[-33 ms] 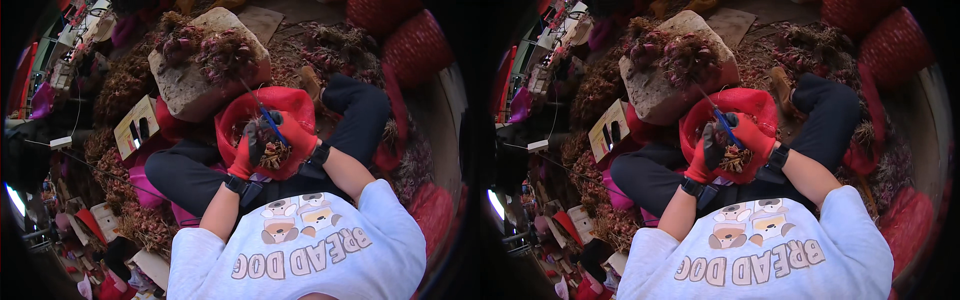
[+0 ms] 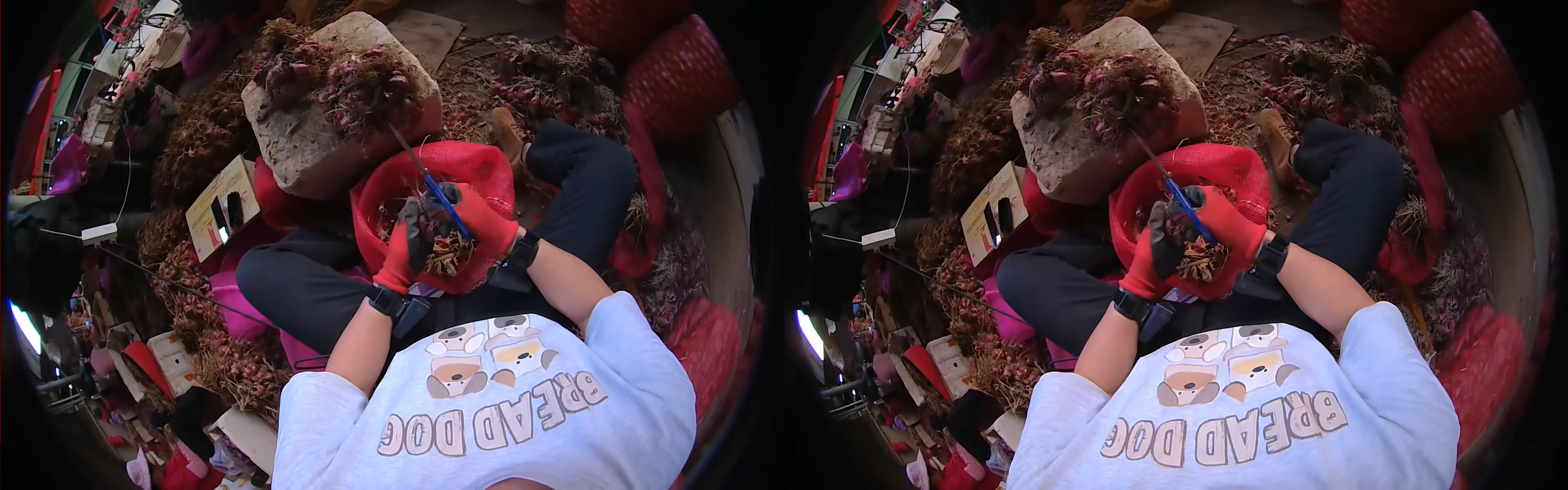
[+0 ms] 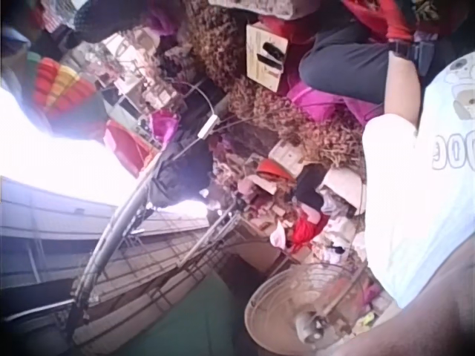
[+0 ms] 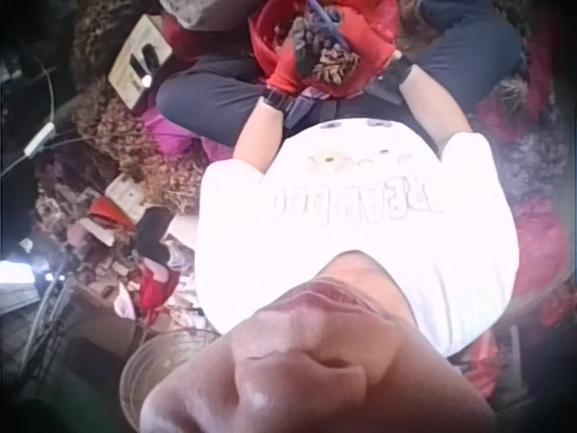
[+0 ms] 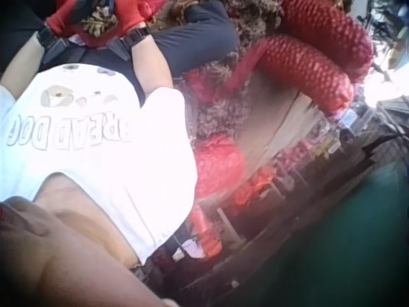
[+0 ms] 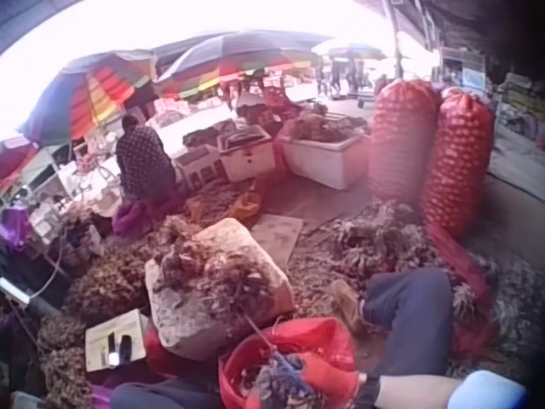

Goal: The recorder uses scissors to trim the roots and stalks off red onions, then places the cleaned onions into a red mesh bag.

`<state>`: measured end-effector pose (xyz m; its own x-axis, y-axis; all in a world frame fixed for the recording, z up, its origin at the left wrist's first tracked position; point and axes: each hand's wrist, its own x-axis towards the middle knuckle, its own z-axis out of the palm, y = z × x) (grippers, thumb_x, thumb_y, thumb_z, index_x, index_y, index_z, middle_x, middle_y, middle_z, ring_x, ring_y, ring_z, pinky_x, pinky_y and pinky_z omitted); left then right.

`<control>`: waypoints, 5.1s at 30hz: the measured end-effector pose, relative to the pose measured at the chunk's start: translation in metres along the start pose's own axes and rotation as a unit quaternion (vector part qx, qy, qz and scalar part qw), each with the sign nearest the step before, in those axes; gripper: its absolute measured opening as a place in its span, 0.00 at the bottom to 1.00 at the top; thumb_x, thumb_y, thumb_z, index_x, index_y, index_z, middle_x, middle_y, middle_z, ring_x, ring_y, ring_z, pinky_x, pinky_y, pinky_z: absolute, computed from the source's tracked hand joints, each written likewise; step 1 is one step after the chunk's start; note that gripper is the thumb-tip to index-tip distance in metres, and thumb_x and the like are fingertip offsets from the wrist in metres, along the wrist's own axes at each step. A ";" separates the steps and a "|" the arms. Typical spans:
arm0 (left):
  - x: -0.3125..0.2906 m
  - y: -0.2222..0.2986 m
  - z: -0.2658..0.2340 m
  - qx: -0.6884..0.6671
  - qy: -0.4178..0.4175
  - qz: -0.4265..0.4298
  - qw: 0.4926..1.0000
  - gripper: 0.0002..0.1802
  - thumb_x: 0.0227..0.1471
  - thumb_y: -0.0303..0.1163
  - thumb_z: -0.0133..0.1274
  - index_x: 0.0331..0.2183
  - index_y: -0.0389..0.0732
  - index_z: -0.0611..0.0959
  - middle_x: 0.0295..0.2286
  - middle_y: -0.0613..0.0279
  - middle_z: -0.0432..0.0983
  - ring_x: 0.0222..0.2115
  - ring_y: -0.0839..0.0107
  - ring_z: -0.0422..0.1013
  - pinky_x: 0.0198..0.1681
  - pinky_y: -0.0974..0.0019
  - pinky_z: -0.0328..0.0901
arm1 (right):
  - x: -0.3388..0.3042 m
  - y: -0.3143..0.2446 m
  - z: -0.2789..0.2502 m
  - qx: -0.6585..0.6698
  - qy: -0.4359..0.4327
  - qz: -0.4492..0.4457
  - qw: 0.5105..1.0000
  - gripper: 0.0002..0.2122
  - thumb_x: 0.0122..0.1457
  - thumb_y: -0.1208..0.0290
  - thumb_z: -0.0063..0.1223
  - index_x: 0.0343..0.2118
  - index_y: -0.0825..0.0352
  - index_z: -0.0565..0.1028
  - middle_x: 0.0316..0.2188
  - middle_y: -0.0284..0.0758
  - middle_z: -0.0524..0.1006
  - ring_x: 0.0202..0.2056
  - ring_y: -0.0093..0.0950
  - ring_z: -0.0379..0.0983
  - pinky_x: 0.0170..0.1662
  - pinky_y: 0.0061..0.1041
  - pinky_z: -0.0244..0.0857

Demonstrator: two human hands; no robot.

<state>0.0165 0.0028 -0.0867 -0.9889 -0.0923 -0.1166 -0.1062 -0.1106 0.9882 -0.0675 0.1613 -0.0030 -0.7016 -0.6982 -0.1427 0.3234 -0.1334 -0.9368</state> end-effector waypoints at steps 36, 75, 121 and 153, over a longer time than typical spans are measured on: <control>-0.014 0.088 0.022 -0.105 0.169 0.072 0.977 0.25 0.62 0.44 0.33 0.54 0.39 0.63 0.51 0.58 0.61 0.48 0.70 0.64 0.34 0.72 0.70 | -0.061 -0.033 0.038 -0.686 0.132 -0.079 0.711 0.23 0.49 0.48 0.55 0.34 0.66 0.72 0.29 0.42 0.75 0.30 0.39 0.73 0.34 0.35 0.67; 0.003 0.069 -0.021 -0.299 -0.015 -0.035 0.953 0.17 0.60 0.33 0.40 0.48 0.34 0.68 0.36 0.65 0.68 0.34 0.78 0.66 0.37 0.75 0.66 | -0.067 -0.056 -0.012 -0.661 0.058 -0.055 0.746 0.18 0.43 0.54 0.60 0.31 0.61 0.73 0.26 0.36 0.75 0.30 0.35 0.74 0.33 0.32 0.65; 0.004 0.090 -0.004 -0.339 -0.005 0.044 0.940 0.22 0.57 0.25 0.44 0.54 0.40 0.65 0.41 0.69 0.67 0.39 0.79 0.66 0.47 0.71 0.63 | -0.077 -0.026 -0.015 -0.654 0.119 -0.078 0.743 0.15 0.42 0.55 0.59 0.27 0.61 0.73 0.24 0.36 0.74 0.30 0.36 0.73 0.34 0.35 0.65; 0.007 0.086 0.002 -0.115 -0.012 0.064 0.991 0.28 0.53 0.19 0.46 0.56 0.40 0.63 0.44 0.68 0.67 0.38 0.82 0.66 0.42 0.77 0.63 | -0.036 -0.029 -0.009 -0.169 0.108 -0.029 0.979 0.15 0.52 0.58 0.58 0.35 0.66 0.78 0.24 0.36 0.78 0.25 0.20 0.73 0.30 0.22 0.64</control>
<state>0.0007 -0.0053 -0.0026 -0.9953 -0.0965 0.0128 0.0435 -0.3225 0.9456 -0.0575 0.1965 0.0266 -0.8421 -0.5265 -0.1170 0.0771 0.0971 -0.9923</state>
